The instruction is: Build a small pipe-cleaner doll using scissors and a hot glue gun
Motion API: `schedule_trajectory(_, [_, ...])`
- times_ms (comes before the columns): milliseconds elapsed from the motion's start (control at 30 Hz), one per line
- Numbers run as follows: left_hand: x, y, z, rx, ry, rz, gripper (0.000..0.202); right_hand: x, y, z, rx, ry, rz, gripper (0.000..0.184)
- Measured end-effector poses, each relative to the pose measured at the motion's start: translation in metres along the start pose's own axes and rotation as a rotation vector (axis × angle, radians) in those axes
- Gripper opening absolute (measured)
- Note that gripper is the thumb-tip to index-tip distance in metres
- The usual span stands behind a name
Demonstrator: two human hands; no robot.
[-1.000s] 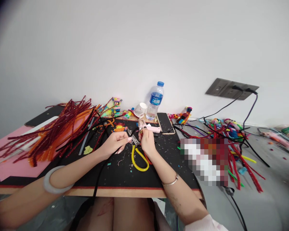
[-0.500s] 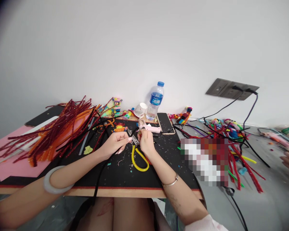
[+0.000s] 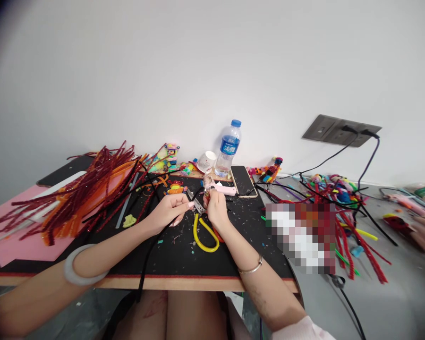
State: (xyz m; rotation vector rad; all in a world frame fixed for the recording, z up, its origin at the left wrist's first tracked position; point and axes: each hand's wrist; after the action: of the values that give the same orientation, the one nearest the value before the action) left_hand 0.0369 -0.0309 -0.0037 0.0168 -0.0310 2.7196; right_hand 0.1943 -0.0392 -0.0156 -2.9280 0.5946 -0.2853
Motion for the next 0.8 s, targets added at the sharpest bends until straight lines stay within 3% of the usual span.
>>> schedule_trajectory(567, [0.001,0.001,-0.005,0.004,0.006,-0.052,0.033,0.002,-0.001,-0.004,-0.144,-0.087,-0.029,0.041])
schedule_trajectory(800, [0.002,0.000,-0.004,0.025,0.025,-0.053,0.030,0.001,-0.009,0.005,-0.216,-0.175,-0.050,0.047])
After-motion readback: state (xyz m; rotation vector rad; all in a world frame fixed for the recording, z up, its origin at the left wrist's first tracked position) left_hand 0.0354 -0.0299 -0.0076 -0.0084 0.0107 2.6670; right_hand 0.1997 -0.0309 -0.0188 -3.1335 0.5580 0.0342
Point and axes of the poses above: each hand's wrist, its own y-axis away from the middle knuckle, its own x-axis out of the back of the hand, z = x × y, and after that the axes turned 11 degrees about z, right-handed
